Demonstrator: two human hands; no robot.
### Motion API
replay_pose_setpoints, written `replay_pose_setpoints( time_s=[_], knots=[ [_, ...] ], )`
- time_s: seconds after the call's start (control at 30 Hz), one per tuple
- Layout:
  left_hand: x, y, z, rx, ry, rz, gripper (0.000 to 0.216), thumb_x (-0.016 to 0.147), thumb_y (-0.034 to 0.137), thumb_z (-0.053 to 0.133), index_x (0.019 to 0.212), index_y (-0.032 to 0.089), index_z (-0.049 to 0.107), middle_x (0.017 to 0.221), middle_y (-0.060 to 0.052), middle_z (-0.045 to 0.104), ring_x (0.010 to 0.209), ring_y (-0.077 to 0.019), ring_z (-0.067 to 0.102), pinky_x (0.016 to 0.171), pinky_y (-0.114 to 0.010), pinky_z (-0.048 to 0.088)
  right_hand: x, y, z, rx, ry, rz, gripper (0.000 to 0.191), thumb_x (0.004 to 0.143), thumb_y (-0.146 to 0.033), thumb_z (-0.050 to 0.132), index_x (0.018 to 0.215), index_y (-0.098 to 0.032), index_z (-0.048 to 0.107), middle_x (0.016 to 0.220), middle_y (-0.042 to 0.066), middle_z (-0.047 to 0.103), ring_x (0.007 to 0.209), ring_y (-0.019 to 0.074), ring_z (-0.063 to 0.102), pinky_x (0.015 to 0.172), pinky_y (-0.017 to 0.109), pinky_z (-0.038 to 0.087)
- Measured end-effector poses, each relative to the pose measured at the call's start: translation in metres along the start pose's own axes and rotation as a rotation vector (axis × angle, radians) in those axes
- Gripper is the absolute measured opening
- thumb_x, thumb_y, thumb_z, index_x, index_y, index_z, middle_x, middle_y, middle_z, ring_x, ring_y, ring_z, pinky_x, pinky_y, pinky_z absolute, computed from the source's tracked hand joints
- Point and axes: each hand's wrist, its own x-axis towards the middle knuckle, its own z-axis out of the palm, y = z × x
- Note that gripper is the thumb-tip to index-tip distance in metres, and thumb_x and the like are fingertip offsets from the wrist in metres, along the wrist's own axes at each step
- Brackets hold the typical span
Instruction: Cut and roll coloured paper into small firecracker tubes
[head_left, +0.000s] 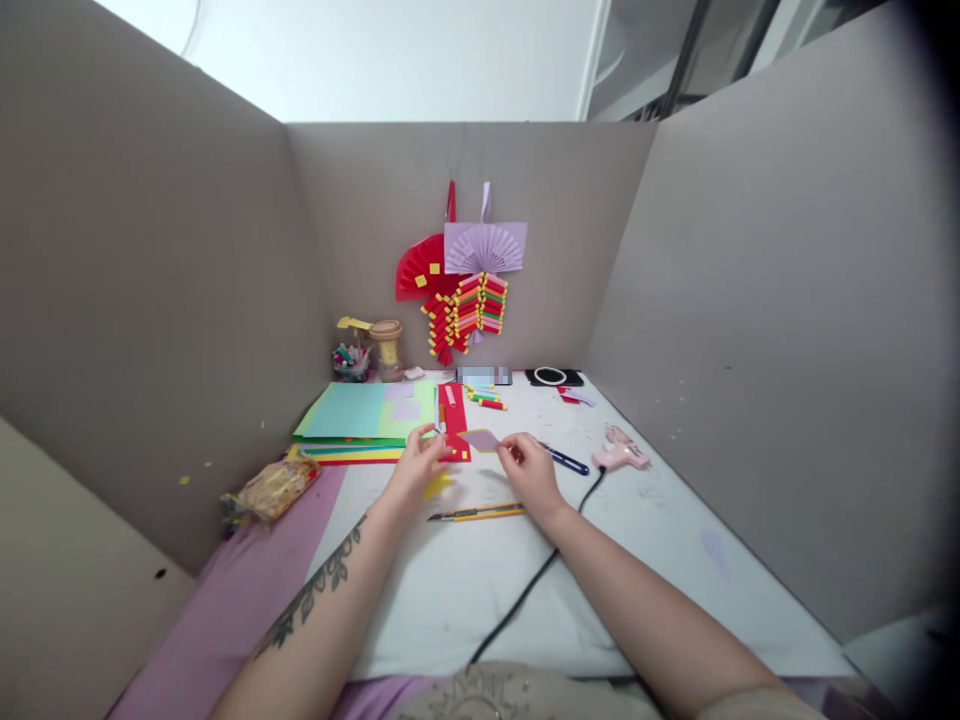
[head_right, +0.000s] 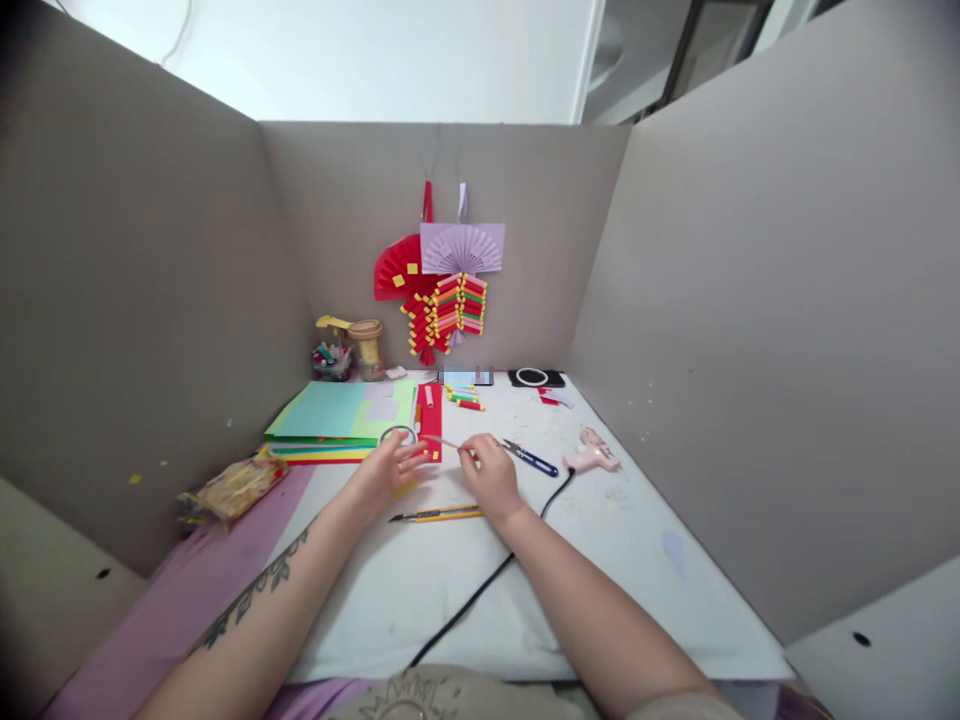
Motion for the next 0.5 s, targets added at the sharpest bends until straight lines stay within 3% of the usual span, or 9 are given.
replay_pose_setpoints(
  time_s=[0.07, 0.1, 0.2, 0.3, 0.37, 0.43, 0.5],
  knots=[
    [-0.006, 0.002, 0.006, -0.152, -0.142, -0.209, 0.041, 0.073, 0.043, 0.063, 0.102, 0.018, 0.047, 0.095, -0.01, 0.062, 0.081, -0.0196, 0.064, 0.066, -0.03, 0.049, -0.005, -0.007, -0.001, -0.14, -0.044, -0.233, 0.016, 0.085, -0.022, 0.046, 0.078, -0.019, 0.06, 0.081, 0.006, 0.062, 0.077, 0.0171, 0.055, 0.073, 0.03, 0.043],
    [-0.008, 0.002, 0.008, -0.184, -0.145, -0.252, 0.043, 0.072, 0.038, 0.065, 0.104, 0.016, 0.047, 0.089, -0.009, 0.063, 0.076, -0.0194, 0.064, 0.064, -0.029, 0.049, -0.007, -0.011, -0.001, -0.188, -0.098, -0.33, 0.018, 0.086, -0.021, 0.045, 0.081, -0.02, 0.062, 0.086, 0.007, 0.063, 0.083, 0.018, 0.055, 0.077, 0.031, 0.043],
    [-0.004, 0.001, 0.005, -0.149, 0.071, -0.142, 0.067, 0.06, 0.008, 0.066, 0.122, 0.014, 0.04, 0.069, 0.0, 0.06, 0.058, -0.0131, 0.06, 0.057, -0.023, 0.047, -0.006, -0.022, 0.004, -0.251, -0.253, -0.451, 0.02, 0.086, -0.026, 0.049, 0.101, -0.02, 0.061, 0.103, 0.01, 0.062, 0.095, 0.0207, 0.055, 0.082, 0.034, 0.043],
    [0.008, 0.003, -0.01, -0.104, 0.289, 0.104, 0.079, 0.058, 0.004, 0.06, 0.132, 0.015, 0.036, 0.066, 0.003, 0.057, 0.05, -0.0086, 0.053, 0.051, -0.019, 0.041, 0.016, -0.025, 0.022, -0.24, -0.298, -0.288, 0.034, 0.085, -0.036, 0.051, 0.114, -0.019, 0.055, 0.112, 0.011, 0.059, 0.098, 0.0215, 0.055, 0.081, 0.033, 0.044],
    [0.016, 0.005, -0.023, -0.095, 0.362, 0.245, 0.064, 0.06, 0.011, 0.059, 0.123, 0.013, 0.049, 0.068, 0.002, 0.058, 0.049, -0.0066, 0.049, 0.048, -0.017, 0.037, 0.041, -0.022, 0.043, -0.265, -0.366, -0.091, 0.027, 0.087, -0.038, 0.046, 0.1, -0.02, 0.06, 0.098, 0.008, 0.064, 0.089, 0.0193, 0.058, 0.075, 0.03, 0.044],
    [0.022, 0.006, -0.034, -0.092, 0.404, 0.284, 0.047, 0.061, 0.017, 0.058, 0.107, 0.01, 0.061, 0.066, 0.0, 0.057, 0.048, -0.0054, 0.044, 0.046, -0.017, 0.034, 0.067, -0.017, 0.069, -0.347, -0.483, 0.089, 0.023, 0.085, -0.036, 0.047, 0.085, -0.019, 0.063, 0.086, 0.006, 0.066, 0.083, 0.0186, 0.06, 0.072, 0.028, 0.043],
    [0.027, 0.005, -0.042, -0.068, 0.437, 0.26, 0.042, 0.061, 0.018, 0.056, 0.101, 0.008, 0.065, 0.063, 0.0, 0.057, 0.047, -0.0056, 0.042, 0.045, -0.018, 0.033, 0.089, -0.01, 0.094, -0.43, -0.503, 0.253, 0.019, 0.082, -0.033, 0.05, 0.09, -0.019, 0.061, 0.091, 0.006, 0.066, 0.087, 0.0199, 0.06, 0.071, 0.028, 0.043]
  ],
)
